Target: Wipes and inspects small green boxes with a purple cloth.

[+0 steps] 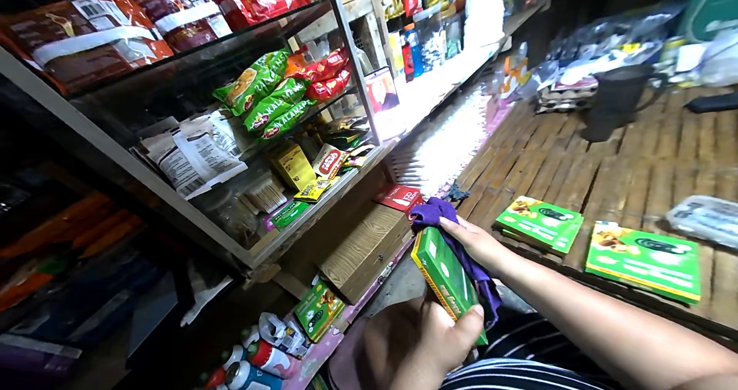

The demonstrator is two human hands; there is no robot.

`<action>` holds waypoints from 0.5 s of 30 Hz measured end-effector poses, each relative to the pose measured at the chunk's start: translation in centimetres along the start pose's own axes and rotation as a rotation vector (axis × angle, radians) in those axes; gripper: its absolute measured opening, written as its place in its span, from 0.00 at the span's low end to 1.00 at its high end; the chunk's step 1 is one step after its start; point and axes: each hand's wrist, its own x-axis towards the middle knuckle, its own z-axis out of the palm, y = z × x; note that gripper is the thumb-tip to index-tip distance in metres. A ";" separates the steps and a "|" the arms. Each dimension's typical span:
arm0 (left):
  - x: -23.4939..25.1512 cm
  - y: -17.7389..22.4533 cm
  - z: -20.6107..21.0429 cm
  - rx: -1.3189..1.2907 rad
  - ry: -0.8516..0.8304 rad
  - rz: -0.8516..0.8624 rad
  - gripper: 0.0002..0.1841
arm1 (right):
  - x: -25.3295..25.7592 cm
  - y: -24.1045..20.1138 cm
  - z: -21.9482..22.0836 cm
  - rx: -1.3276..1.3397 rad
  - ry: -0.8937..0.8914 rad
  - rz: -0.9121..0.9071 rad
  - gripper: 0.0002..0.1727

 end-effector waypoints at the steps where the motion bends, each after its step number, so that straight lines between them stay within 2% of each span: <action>1: -0.1 0.0 0.1 0.039 -0.010 0.009 0.23 | -0.1 -0.4 0.0 -0.001 0.002 -0.002 0.27; 4: -0.2 0.3 -0.2 0.156 -0.116 0.003 0.22 | -0.4 -1.3 -0.2 -0.029 0.021 -0.005 0.26; 7: -0.3 1.5 -1.3 0.153 -0.306 -0.057 0.29 | -0.7 -1.7 -0.7 -0.047 0.003 -0.065 0.23; 9: -0.8 2.0 -1.9 -0.007 -0.330 -0.045 0.35 | -0.5 -1.5 -1.3 -0.063 -0.034 -0.154 0.24; 11: -1.4 3.4 -2.2 -0.182 -0.306 -0.071 0.47 | -0.7 -1.8 -1.7 -0.109 -0.057 -0.232 0.24; 13: -1.4 3.1 -2.2 -0.320 -0.275 -0.030 0.57 | -0.7 -2.1 -1.9 -0.187 -0.055 -0.301 0.25; 14: -1.2 2.1 -2.2 -0.362 -0.285 -0.001 0.58 | -0.7 -2.2 -2.1 -0.244 -0.049 -0.331 0.26; 15: -1.0 0.8 -2.3 -0.405 -0.296 0.033 0.54 | -0.7 -2.3 -2.2 -0.291 -0.046 -0.355 0.27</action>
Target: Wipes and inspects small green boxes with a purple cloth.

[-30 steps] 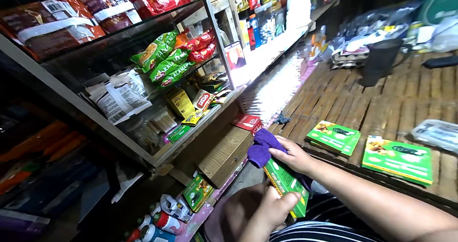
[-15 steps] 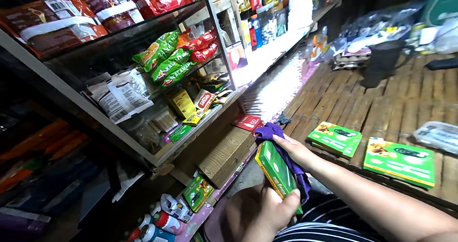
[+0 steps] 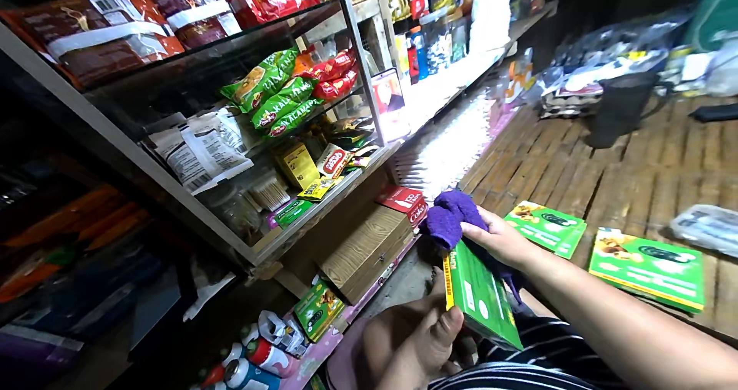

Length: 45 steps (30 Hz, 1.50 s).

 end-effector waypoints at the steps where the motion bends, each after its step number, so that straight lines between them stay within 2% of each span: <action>1: 0.1 -0.8 -0.4 -0.041 -0.009 0.029 0.51 | 0.0 -0.1 -0.1 -0.033 -0.001 -0.016 0.28; 5: 0.8 -1.8 -1.2 -0.255 -0.082 0.058 0.47 | -0.1 -0.4 -0.7 -0.162 -0.040 -0.136 0.30; 8: 0.7 -0.6 -0.8 -0.158 -0.096 -0.003 0.36 | -0.4 -0.5 -1.0 -0.312 -0.059 -0.233 0.34; 10: 1.0 -0.3 -0.7 -0.125 -0.167 -0.049 0.28 | -0.6 -0.5 -1.1 -0.376 -0.059 -0.277 0.36; 13: 1.4 -0.4 -0.8 -0.121 -0.258 -0.080 0.24 | -0.9 -0.7 -1.0 -0.452 -0.080 -0.351 0.37; 16: 1.3 -0.3 -0.1 -0.093 -0.178 -0.122 0.20 | -1.1 -0.9 -0.8 -0.508 -0.074 -0.437 0.38; 18: 1.3 -0.7 0.4 -0.084 -0.091 -0.148 0.21 | -1.4 -1.3 -0.2 -0.575 -0.085 -0.506 0.37; 21: 1.3 -1.7 0.9 -0.050 0.046 -0.140 0.15 | -1.8 -1.5 1.2 -0.669 -0.108 -0.645 0.35; 24: 1.6 -1.1 1.5 -0.044 0.119 -0.147 0.20 | -1.6 -0.7 1.4 -0.558 -0.037 -0.618 0.33; 29: 1.7 -0.2 1.6 -0.118 0.310 -0.184 0.19 | -1.4 -1.3 1.5 -0.064 0.165 -0.529 0.24; 33: 1.9 0.6 1.3 -0.197 0.474 -0.016 0.21 | -1.1 -1.9 0.7 0.096 0.242 -0.457 0.22; 35: 1.8 1.0 1.2 -0.214 0.531 0.059 0.22 | -1.1 -1.8 0.5 0.074 0.271 -0.430 0.23; 37: 1.7 1.3 1.2 -0.212 0.564 0.125 0.20 | -1.1 -1.4 0.5 -0.066 0.268 -0.414 0.26; 40: 1.3 1.0 1.5 -0.159 0.532 0.216 0.21 | -1.2 -1.0 1.3 -0.316 0.131 -0.449 0.27; 43: 0.8 0.5 2.0 0.022 0.493 0.263 0.21 | -1.8 -0.4 3.2 -0.372 -0.031 -0.559 0.34; 45: 0.3 0.5 2.0 0.226 0.477 0.282 0.24 | -2.1 -0.7 4.1 -0.332 -0.060 -0.625 0.38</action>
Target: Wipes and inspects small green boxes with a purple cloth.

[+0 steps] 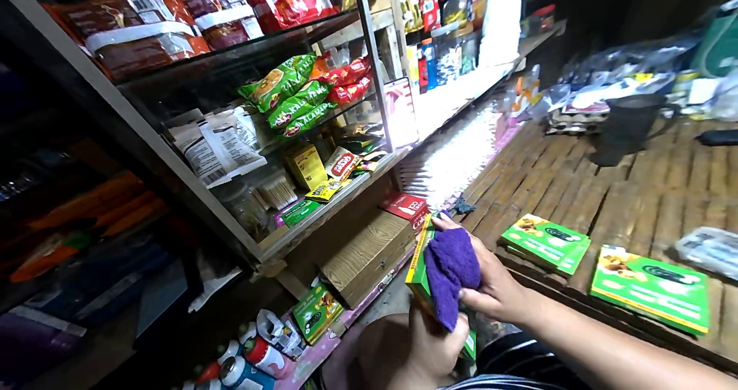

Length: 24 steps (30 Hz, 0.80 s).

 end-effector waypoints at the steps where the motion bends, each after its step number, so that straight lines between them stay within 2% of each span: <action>1: -0.1 0.1 -0.3 0.114 -0.040 0.041 0.24 | 0.1 -0.5 0.1 0.027 0.009 -0.020 0.39; 3: -0.2 -0.8 -1.2 0.296 -0.135 0.123 0.19 | 0.0 -1.0 0.4 0.028 0.003 -0.093 0.41; 6: -0.5 0.4 -1.4 0.360 -0.222 -0.018 0.13 | -0.3 -1.0 0.9 -0.013 0.059 -0.194 0.41; 7: -0.4 0.0 -1.4 0.356 -0.233 0.004 0.13 | -0.3 -0.8 0.9 -0.018 0.076 -0.205 0.39; 9: 0.3 -0.6 -1.2 0.328 -0.257 0.152 0.15 | 0.0 0.0 0.5 -0.016 0.110 -0.194 0.35; 11: 0.5 -1.0 -1.0 0.311 -0.256 0.209 0.24 | 0.0 0.9 0.0 -0.003 0.149 -0.139 0.33; 12: 0.4 -1.1 -0.8 0.266 -0.246 0.191 0.26 | 0.1 1.2 -0.2 0.015 0.182 -0.100 0.32; 17: 0.2 -0.9 -0.3 0.153 -0.227 0.009 0.18 | -0.1 1.8 -0.3 0.104 0.317 0.053 0.25; 19: 0.2 -1.1 -0.2 0.167 -0.221 0.019 0.18 | -0.3 1.3 0.0 0.090 0.313 0.061 0.22; 21: 0.3 -0.8 -0.3 0.261 -0.236 0.031 0.22 | -0.7 0.6 0.3 0.080 0.291 0.052 0.23; 24: 0.6 2.0 -0.2 0.521 -0.299 -0.095 0.28 | -1.0 -0.6 0.7 0.094 0.239 0.024 0.26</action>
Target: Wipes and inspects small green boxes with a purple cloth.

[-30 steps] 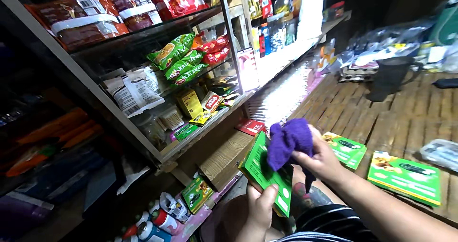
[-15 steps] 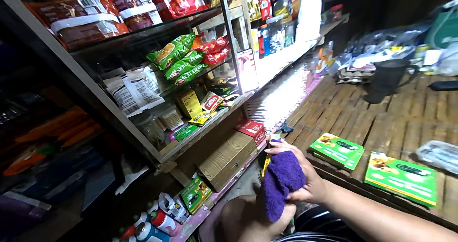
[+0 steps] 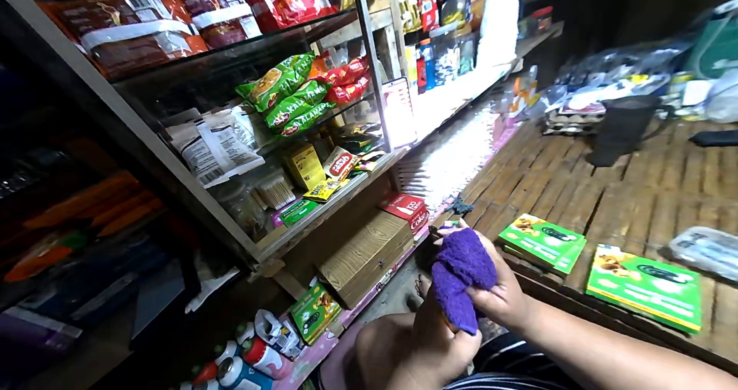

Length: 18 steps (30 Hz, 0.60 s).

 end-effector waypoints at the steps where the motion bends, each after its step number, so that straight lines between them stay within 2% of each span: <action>1: 0.0 0.3 -0.1 0.026 0.008 -0.013 0.27 | -0.1 0.0 0.1 0.011 -0.010 -0.014 0.27; 4: 0.1 0.4 0.0 0.011 0.032 -0.007 0.26 | 0.5 0.5 -0.3 0.009 -0.042 -0.039 0.27; 8: 0.2 -2.6 1.5 -0.227 0.134 0.203 0.20 | 1.1 2.2 -0.8 0.003 0.040 -0.007 0.27; 12: 0.0 -2.7 1.8 -0.325 0.113 0.188 0.20 | 1.2 2.4 -1.2 0.023 0.113 0.149 0.33; 18: 0.4 -3.0 2.1 -0.266 0.137 0.197 0.18 | 0.6 0.8 -0.9 -0.011 0.014 0.075 0.29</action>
